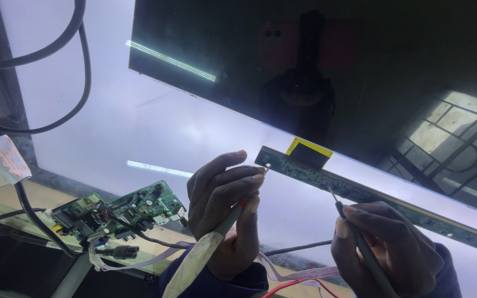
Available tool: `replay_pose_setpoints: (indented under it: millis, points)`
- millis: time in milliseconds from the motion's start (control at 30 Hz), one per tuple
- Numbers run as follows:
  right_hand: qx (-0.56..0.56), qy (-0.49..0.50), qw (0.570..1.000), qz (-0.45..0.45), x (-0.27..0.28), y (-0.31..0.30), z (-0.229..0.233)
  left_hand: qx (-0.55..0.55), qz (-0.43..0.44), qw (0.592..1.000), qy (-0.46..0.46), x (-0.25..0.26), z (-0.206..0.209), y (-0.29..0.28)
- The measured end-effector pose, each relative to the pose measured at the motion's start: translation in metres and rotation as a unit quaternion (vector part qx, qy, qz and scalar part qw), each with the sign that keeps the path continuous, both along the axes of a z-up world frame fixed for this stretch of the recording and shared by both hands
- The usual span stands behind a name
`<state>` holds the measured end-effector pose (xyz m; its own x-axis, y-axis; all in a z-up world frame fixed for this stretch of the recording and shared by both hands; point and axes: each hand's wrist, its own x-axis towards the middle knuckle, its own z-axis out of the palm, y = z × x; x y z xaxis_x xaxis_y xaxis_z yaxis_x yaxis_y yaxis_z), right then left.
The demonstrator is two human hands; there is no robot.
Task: Testing and diagnosing a circuit board using a digital multimeter at a workbench.
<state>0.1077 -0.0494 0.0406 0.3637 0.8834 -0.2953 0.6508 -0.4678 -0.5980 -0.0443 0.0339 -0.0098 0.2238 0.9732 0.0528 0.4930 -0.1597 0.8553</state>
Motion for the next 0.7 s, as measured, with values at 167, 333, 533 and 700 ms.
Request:
replay_pose_setpoints:
  millis: [167,333,533,700]
  points:
    - [0.056,-0.006,0.998,-0.030,-0.008,0.002,-0.010,-0.002,0.001,1.000,0.002,-0.001,-0.001,0.000]
    - [0.059,0.010,0.998,-0.034,-0.007,0.003,-0.010,0.001,-0.009,1.000,0.002,-0.001,-0.001,0.001]
    - [0.116,0.013,0.993,-0.036,-0.008,-0.005,-0.023,-0.002,0.004,1.000,0.000,0.002,0.002,0.002]
    - [0.125,0.004,0.992,-0.028,-0.006,-0.008,-0.026,0.000,0.003,1.000,0.002,0.002,0.002,0.002]
